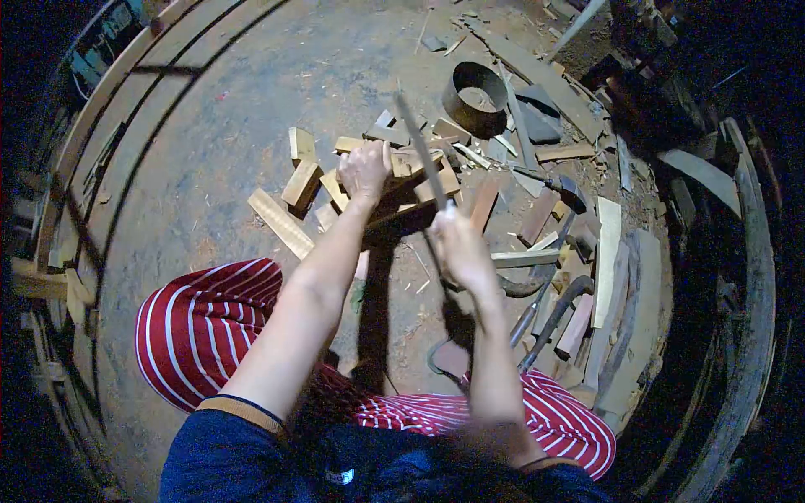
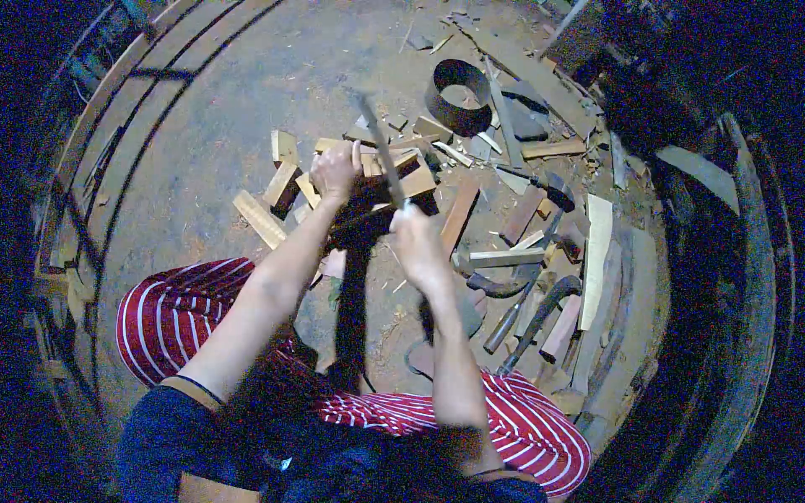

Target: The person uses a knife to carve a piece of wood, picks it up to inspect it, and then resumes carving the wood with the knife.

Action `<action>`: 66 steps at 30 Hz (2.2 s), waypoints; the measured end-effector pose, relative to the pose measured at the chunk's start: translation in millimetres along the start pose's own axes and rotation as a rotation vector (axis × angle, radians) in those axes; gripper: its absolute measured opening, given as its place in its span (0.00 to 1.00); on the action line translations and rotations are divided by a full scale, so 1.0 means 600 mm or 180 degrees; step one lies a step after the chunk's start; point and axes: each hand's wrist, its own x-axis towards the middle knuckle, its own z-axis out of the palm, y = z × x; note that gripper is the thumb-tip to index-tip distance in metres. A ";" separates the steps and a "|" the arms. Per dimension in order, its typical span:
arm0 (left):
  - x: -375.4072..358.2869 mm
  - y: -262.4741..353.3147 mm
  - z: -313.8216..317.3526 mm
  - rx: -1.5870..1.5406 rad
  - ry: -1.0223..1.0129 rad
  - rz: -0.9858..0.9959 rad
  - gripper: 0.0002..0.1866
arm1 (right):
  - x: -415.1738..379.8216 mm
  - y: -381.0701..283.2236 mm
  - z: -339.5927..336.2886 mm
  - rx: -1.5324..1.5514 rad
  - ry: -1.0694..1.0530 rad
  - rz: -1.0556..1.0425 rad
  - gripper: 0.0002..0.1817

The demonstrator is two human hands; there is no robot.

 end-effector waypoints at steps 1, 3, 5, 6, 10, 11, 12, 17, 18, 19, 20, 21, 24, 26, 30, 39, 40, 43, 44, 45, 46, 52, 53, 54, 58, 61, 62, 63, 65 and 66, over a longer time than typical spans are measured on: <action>0.001 0.002 -0.008 -0.0166 -0.0281 -0.0020 0.13 | 0.002 -0.015 -0.030 0.0840 0.0038 0.0764 0.13; -0.022 -0.007 -0.006 -0.0273 -0.0094 0.0211 0.13 | 0.012 -0.059 -0.095 0.1713 0.0847 0.1342 0.15; -0.035 -0.016 -0.003 -0.0294 0.0163 0.0614 0.14 | 0.007 -0.019 -0.112 0.1690 0.0933 0.1215 0.18; -0.040 -0.017 -0.012 -0.0277 0.0187 0.0627 0.14 | 0.003 -0.006 -0.111 0.1682 0.0898 0.1279 0.18; -0.065 -0.035 -0.052 -0.0648 -0.0528 0.1046 0.18 | -0.019 0.025 -0.061 0.2116 0.0573 0.1572 0.17; -0.073 -0.039 -0.065 -0.0661 -0.0585 0.1226 0.20 | -0.018 0.025 -0.045 0.2318 0.0629 0.1619 0.16; -0.078 -0.044 -0.074 -0.0676 -0.0641 0.1410 0.24 | -0.016 0.025 -0.035 0.2520 0.0691 0.1665 0.16; -0.076 -0.063 -0.081 -0.0672 -0.1149 0.1632 0.29 | -0.003 0.037 -0.019 0.2417 0.0683 0.1427 0.17; -0.074 -0.067 -0.083 -0.0656 -0.1129 0.1663 0.29 | -0.001 0.039 -0.018 0.2438 0.0709 0.1404 0.17; -0.073 -0.070 -0.084 -0.0810 -0.1160 0.1620 0.28 | 0.001 0.044 -0.013 0.2314 0.0725 0.1363 0.17; -0.074 -0.075 -0.084 -0.0967 -0.1201 0.1572 0.28 | 0.001 0.049 -0.007 0.2188 0.0734 0.1333 0.17; -0.072 -0.073 -0.092 -0.0937 -0.0876 0.1604 0.27 | 0.000 0.054 0.001 0.2205 0.0736 0.1330 0.17; -0.069 -0.059 -0.117 -0.1227 -0.0811 0.1169 0.27 | 0.000 0.066 0.023 0.2030 0.0684 0.1363 0.17; -0.064 -0.050 -0.133 -0.1153 -0.0800 0.1189 0.28 | 0.000 0.070 0.037 0.1724 0.0701 0.1531 0.17; -0.058 -0.043 -0.124 -0.1598 -0.1042 0.0954 0.27 | 0.007 0.069 0.051 0.1817 0.0559 0.1482 0.17; -0.047 -0.014 -0.158 -0.5273 -0.3145 -0.2821 0.29 | 0.006 0.091 0.091 0.1033 0.0890 0.1054 0.18; -0.048 -0.015 -0.153 -0.5592 -0.3108 -0.2923 0.27 | 0.005 0.089 0.088 0.1017 0.0869 0.1097 0.18; -0.056 -0.036 -0.128 -0.5751 -0.3256 -0.3221 0.24 | 0.005 0.089 0.083 0.0943 0.0904 0.1048 0.18; -0.060 -0.044 -0.118 -0.5738 -0.3312 -0.3289 0.23 | 0.006 0.090 0.084 0.0894 0.0964 0.0955 0.18; -0.060 -0.047 -0.116 -0.5736 -0.3316 -0.3294 0.23 | 0.005 0.082 0.077 0.0894 0.0963 0.0961 0.18; -0.060 -0.050 -0.113 -0.5739 -0.3402 -0.3335 0.22 | 0.004 0.074 0.069 0.0909 0.0832 0.1118 0.18; -0.058 -0.051 -0.120 -0.5805 -0.3581 -0.2924 0.22 | 0.004 0.067 0.068 0.1019 0.0615 0.1318 0.17; -0.059 -0.053 -0.117 -0.5806 -0.3619 -0.2926 0.22 | 0.004 0.067 0.069 0.1027 0.0608 0.1319 0.17; -0.059 -0.050 -0.121 -0.5803 -0.3619 -0.2935 0.22 | 0.004 0.069 0.072 0.1029 0.0602 0.1324 0.17; -0.058 -0.041 -0.129 -0.5945 -0.3677 -0.2938 0.23 | 0.006 0.072 0.078 0.0887 0.0706 0.1190 0.17; -0.056 -0.037 -0.132 -0.6176 -0.3824 -0.2865 0.25 | 0.007 0.065 0.073 0.0966 0.0723 0.1251 0.17; -0.055 -0.036 -0.134 -0.6235 -0.3866 -0.2828 0.26 | 0.008 0.064 0.071 0.0999 0.0755 0.1229 0.18; -0.053 -0.029 -0.148 -0.6235 -0.3872 -0.2836 0.26 | 0.009 0.069 0.074 0.0998 0.0753 0.1237 0.18; -0.048 -0.012 -0.180 -0.5122 -0.3384 -0.2690 0.30 | 0.010 0.082 0.083 0.1142 0.0836 0.1367 0.18; -0.047 -0.015 -0.171 -0.5116 -0.3395 -0.2696 0.30 | 0.010 0.084 0.083 0.1144 0.0835 0.1379 0.18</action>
